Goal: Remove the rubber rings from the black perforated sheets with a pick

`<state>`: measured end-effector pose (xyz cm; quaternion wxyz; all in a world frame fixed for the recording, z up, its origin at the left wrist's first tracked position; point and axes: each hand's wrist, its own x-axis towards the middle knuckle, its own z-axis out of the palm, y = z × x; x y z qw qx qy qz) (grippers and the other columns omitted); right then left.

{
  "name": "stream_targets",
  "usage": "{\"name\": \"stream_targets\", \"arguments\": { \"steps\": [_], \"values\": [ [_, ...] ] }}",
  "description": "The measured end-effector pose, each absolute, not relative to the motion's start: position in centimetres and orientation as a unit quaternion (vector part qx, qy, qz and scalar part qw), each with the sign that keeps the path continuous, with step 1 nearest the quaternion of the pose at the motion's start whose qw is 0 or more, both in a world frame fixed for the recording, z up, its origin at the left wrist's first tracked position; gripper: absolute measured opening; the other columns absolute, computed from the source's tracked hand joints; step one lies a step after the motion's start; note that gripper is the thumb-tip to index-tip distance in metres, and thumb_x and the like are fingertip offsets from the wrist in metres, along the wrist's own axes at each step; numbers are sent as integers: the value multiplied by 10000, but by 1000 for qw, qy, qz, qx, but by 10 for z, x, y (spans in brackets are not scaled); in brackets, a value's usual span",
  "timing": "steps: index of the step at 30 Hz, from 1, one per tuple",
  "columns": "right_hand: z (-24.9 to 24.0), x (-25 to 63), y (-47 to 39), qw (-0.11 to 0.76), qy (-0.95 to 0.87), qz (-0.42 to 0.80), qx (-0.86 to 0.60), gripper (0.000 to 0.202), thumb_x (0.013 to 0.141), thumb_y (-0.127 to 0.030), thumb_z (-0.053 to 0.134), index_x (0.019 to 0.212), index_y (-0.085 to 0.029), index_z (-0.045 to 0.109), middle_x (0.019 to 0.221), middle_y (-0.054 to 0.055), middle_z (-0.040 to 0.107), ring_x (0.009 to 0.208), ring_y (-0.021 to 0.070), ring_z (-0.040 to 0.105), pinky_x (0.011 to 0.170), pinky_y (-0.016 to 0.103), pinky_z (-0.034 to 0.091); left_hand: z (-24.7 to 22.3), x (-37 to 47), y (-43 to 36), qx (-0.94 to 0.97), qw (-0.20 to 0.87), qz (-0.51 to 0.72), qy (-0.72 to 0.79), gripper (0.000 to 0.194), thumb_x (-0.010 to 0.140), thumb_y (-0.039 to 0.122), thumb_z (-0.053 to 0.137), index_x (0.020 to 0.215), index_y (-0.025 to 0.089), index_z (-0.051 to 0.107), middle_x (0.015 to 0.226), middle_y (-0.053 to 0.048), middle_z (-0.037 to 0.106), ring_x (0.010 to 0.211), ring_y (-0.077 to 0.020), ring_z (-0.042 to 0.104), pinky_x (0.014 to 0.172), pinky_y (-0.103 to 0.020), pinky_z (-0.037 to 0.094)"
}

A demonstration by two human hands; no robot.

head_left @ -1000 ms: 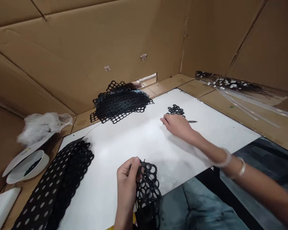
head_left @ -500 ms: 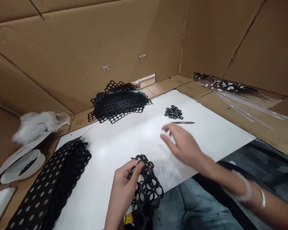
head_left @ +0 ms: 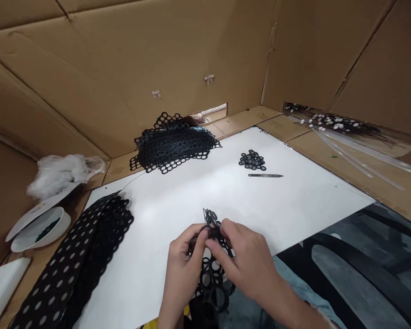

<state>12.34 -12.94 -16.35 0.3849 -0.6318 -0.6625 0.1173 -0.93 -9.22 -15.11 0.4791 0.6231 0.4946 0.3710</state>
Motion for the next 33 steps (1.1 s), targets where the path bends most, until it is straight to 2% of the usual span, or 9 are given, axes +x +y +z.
{"name": "stream_targets", "arguments": {
  "steps": [3,5,8,12,15,18,22,27,33],
  "values": [
    [-163,126,-126,405,-661,136,-617,338,970,-311,326,675,-205,451,583,9,515,512,137,444,486,260,254,-151,-8,-91,626,475,372,494,157,853,263,587,904,224,731,849,-13,719,800,-171,626,728,-228,476],
    [-164,129,-125,441,-632,236,-592,367,966,-343,346,638,-206,436,557,-3,497,498,126,432,479,253,280,-151,-10,-91,610,490,377,497,132,835,238,596,847,217,725,800,-8,713,769,-166,629,709,-223,478],
    [-164,141,-122,557,-495,419,-519,409,968,-415,345,633,-204,448,540,-16,523,502,115,500,495,230,391,-150,-14,-90,584,503,400,496,137,812,192,589,722,203,692,693,1,687,677,-148,606,665,-214,469],
    [-163,160,-117,691,-340,424,-477,357,944,-443,426,700,-196,513,732,24,662,617,118,611,572,233,492,-148,-20,-87,536,490,443,525,116,817,198,583,722,204,650,660,27,661,481,-93,441,587,-204,436],
    [-165,159,-113,659,-359,477,-458,266,909,-440,499,823,-195,557,816,41,682,579,112,603,546,240,487,-146,-20,-88,507,529,438,521,76,839,235,567,793,212,623,730,21,668,493,-98,429,499,-195,385],
    [-168,148,-110,601,-392,528,-454,238,902,-428,485,922,-203,558,699,-17,580,521,96,518,512,232,433,-145,-16,-89,536,554,404,493,107,860,191,517,800,214,602,766,14,656,648,-123,523,596,-201,414],
    [-164,135,-112,526,-490,471,-510,277,953,-415,338,838,-211,486,696,-21,474,636,119,468,592,245,398,-145,-14,-92,582,557,370,462,168,872,132,463,788,217,582,765,20,607,700,-130,514,655,-218,417],
    [-162,125,-113,427,-632,352,-542,315,854,-488,505,794,-221,351,650,-35,446,553,118,410,503,238,283,-146,-12,-96,594,576,372,420,189,859,91,467,831,231,590,804,28,587,762,-132,519,741,-223,429],
    [-167,130,-111,415,-662,328,-530,398,943,-480,375,660,-210,299,534,-59,350,477,88,344,492,231,223,-142,-11,-97,604,584,343,419,181,879,131,463,841,231,609,775,32,593,730,-129,507,681,-218,420]
  ]
}}
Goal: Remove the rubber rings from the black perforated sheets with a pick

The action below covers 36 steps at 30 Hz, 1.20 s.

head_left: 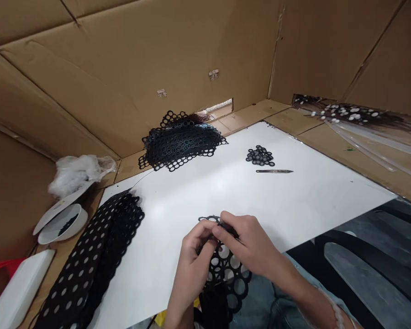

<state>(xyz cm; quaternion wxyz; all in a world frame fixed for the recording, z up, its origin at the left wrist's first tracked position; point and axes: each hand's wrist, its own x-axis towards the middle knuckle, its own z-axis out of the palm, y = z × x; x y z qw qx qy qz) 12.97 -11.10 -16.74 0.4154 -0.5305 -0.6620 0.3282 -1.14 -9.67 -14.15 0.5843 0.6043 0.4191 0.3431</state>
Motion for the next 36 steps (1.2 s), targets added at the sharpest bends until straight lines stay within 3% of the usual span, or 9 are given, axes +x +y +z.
{"name": "stream_targets", "arguments": {
  "steps": [5,10,12,16,18,21,23,28,36],
  "values": [
    [-169,135,-113,442,-668,336,-496,416,958,-435,380,621,-191,363,534,-53,350,485,78,340,502,231,222,-146,-12,-96,603,582,354,414,262,749,1,407,735,212,561,694,45,515,692,-118,462,645,-205,381],
    [-171,128,-116,501,-560,494,-437,416,956,-458,378,671,-179,496,546,-45,431,491,75,368,492,221,263,-149,-10,-98,562,628,364,397,234,723,-2,427,702,204,535,687,37,533,690,-120,483,673,-213,393],
    [-172,125,-114,535,-476,554,-424,452,934,-514,400,634,-181,453,533,-49,411,484,73,335,472,221,252,-150,-9,-99,524,663,367,388,186,759,34,473,694,198,535,652,30,562,662,-121,505,675,-219,406],
    [-173,130,-104,634,-257,635,-359,517,886,-582,449,571,-212,271,454,-104,189,409,58,147,402,217,167,-150,-8,-103,397,715,441,371,155,772,180,607,667,195,494,539,41,553,495,-96,427,522,-199,360],
    [-173,136,-100,647,-227,645,-337,482,881,-545,488,587,-207,310,448,-110,207,400,51,129,398,213,144,-147,-8,-105,363,709,472,379,164,749,184,631,668,193,489,545,35,567,491,-93,416,497,-194,333],
    [-173,142,-99,614,-285,640,-362,307,866,-476,550,765,-196,478,541,-93,379,407,34,168,409,205,122,-142,-6,-107,374,699,453,409,146,694,89,580,660,192,482,588,14,603,531,-102,440,530,-202,342],
    [-173,145,-101,585,-330,634,-383,290,862,-488,548,855,-203,495,587,-92,374,420,34,149,414,208,102,-141,-4,-107,401,689,429,424,150,671,55,528,657,195,476,609,8,615,559,-111,454,570,-215,357],
    [-166,141,-111,526,-471,531,-469,476,934,-562,330,647,-189,407,576,-55,322,497,77,262,474,241,208,-145,-7,-102,486,650,394,432,163,731,55,478,670,206,468,636,11,589,649,-137,468,629,-230,368],
    [-162,128,-117,408,-629,380,-542,476,772,-604,565,668,-209,320,548,-64,363,503,90,300,494,246,199,-153,-11,-102,500,696,362,368,86,765,131,551,738,200,509,700,34,445,649,-126,371,616,-218,356]
  ]
}}
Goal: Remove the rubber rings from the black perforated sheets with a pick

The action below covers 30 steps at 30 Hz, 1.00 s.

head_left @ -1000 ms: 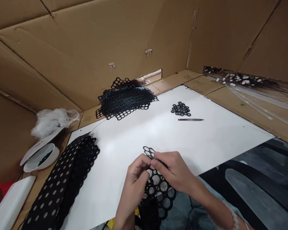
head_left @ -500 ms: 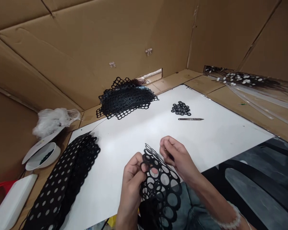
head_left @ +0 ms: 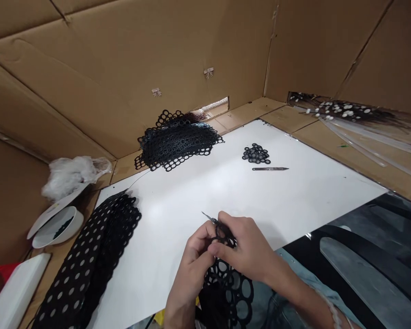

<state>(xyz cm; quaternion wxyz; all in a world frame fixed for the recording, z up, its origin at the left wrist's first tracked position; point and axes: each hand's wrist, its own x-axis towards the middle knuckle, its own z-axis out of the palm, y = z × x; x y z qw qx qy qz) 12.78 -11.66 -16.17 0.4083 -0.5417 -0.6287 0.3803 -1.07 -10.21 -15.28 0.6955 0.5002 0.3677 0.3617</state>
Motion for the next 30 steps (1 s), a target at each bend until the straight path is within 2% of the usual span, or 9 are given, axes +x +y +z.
{"name": "stream_targets", "arguments": {
  "steps": [5,9,13,17,19,22,24,27,30],
  "values": [
    [-156,134,-119,392,-635,354,-564,401,873,-517,480,671,-210,322,557,-51,395,504,94,319,500,251,192,-159,-15,-102,500,681,355,401,129,698,81,536,690,206,507,710,18,447,695,-152,397,653,-236,376],
    [-155,137,-118,424,-606,427,-520,408,955,-472,347,652,-202,390,564,-28,456,522,102,386,515,256,239,-158,-12,-100,490,706,337,386,119,704,86,546,676,198,517,674,18,459,657,-142,396,622,-227,369],
    [-159,144,-112,568,-445,518,-460,459,915,-507,443,577,-202,386,500,-40,369,474,96,337,467,255,252,-157,-4,-101,460,747,326,352,113,772,132,534,684,194,501,666,1,545,621,-134,436,614,-233,379],
    [-163,172,-103,721,-274,440,-460,520,904,-603,371,581,-224,223,514,-81,160,443,88,127,413,248,152,-156,-10,-105,402,729,405,378,143,706,81,568,637,197,520,579,22,552,584,-127,482,591,-215,384],
    [-164,183,-101,754,-239,411,-453,478,911,-573,401,606,-221,293,520,-82,190,449,88,126,420,244,145,-155,-19,-105,385,705,430,412,130,688,70,596,657,193,571,634,19,596,571,-111,478,575,-201,383],
    [-169,181,-103,715,-264,462,-453,270,909,-488,485,825,-232,505,520,-80,304,447,80,185,430,237,145,-152,-28,-104,424,700,393,418,82,703,103,617,708,184,634,767,-17,646,652,-128,516,643,-217,413],
    [-171,170,-104,665,-307,512,-449,231,920,-463,475,909,-235,507,528,-85,316,450,76,179,430,231,132,-150,-28,-104,453,707,365,402,73,730,130,603,727,185,651,789,-21,640,666,-134,512,703,-240,423],
    [-170,152,-105,609,-385,545,-428,309,942,-474,423,776,-215,447,575,-74,303,481,73,205,441,226,164,-147,-22,-106,444,723,359,388,95,709,121,601,714,197,657,761,-8,626,678,-140,511,701,-241,422],
    [-164,142,-107,554,-463,541,-432,448,945,-553,339,671,-201,377,602,-53,312,513,77,306,468,228,247,-146,-15,-108,400,741,366,395,96,668,111,621,696,196,658,719,-11,629,686,-149,527,645,-229,422]
  ]
}}
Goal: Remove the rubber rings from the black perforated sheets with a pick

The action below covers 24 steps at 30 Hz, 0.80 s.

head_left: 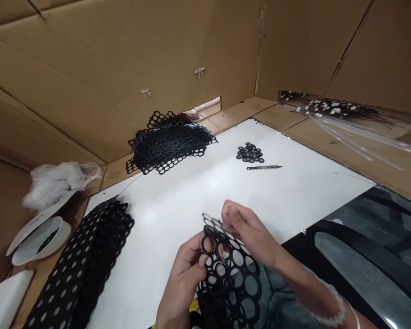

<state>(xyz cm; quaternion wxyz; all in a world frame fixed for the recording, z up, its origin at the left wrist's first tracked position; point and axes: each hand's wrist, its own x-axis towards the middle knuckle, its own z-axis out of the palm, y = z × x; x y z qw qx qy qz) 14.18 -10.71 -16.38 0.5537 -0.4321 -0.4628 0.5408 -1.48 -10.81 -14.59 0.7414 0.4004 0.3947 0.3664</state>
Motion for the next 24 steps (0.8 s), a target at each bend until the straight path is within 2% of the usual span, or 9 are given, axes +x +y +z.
{"name": "stream_targets", "arguments": {
  "steps": [2,5,10,13,15,17,20,22,24],
  "values": [
    [-160,137,-110,512,-482,564,-432,486,933,-607,277,671,-207,360,584,-43,376,503,85,412,467,228,301,-147,-12,-109,369,747,377,404,93,641,122,639,700,186,670,682,-12,622,664,-148,534,633,-229,432],
    [-158,131,-114,479,-494,586,-427,503,908,-658,245,695,-216,355,565,-25,494,473,103,511,429,223,333,-153,-12,-112,334,731,409,433,235,549,86,637,753,178,707,638,4,599,621,-134,531,607,-216,439],
    [-159,127,-115,498,-509,523,-468,469,819,-613,540,664,-210,354,573,-42,505,484,83,452,434,213,300,-165,-19,-112,320,719,410,461,344,534,102,639,853,203,717,629,8,602,610,-152,541,568,-230,439],
    [-161,123,-112,523,-433,580,-449,433,890,-578,443,671,-207,397,580,-31,539,478,89,495,444,215,353,-165,-16,-107,309,757,396,418,292,486,120,644,763,192,703,605,0,594,579,-157,532,538,-246,437],
    [-163,119,-109,553,-368,623,-412,460,891,-606,401,657,-210,405,513,-44,475,444,98,491,421,220,362,-162,-10,-102,293,774,402,391,279,461,109,640,721,190,697,573,-1,584,543,-147,512,489,-236,411],
    [-165,115,-107,572,-299,672,-363,472,863,-644,417,654,-221,396,456,-69,383,390,98,433,381,221,341,-158,-3,-100,276,780,410,384,292,463,93,635,726,196,706,561,0,580,515,-131,489,453,-222,380],
    [-167,122,-101,582,-204,725,-306,482,832,-668,446,643,-238,337,435,-101,276,322,65,233,309,202,225,-151,-2,-100,258,774,417,400,211,454,95,661,623,220,676,543,11,555,494,-123,460,437,-232,376],
    [-168,138,-96,608,-180,711,-303,516,813,-650,497,616,-242,251,445,-118,193,339,50,98,302,191,140,-147,-10,-103,265,750,428,430,153,464,151,728,525,240,619,535,7,537,553,-165,506,472,-264,420],
    [-167,163,-92,655,-182,661,-318,536,815,-607,529,615,-240,193,463,-123,138,365,52,35,314,189,112,-142,-21,-106,287,726,446,438,226,490,232,788,458,245,564,543,-4,522,673,-214,555,569,-306,477]
  ]
}}
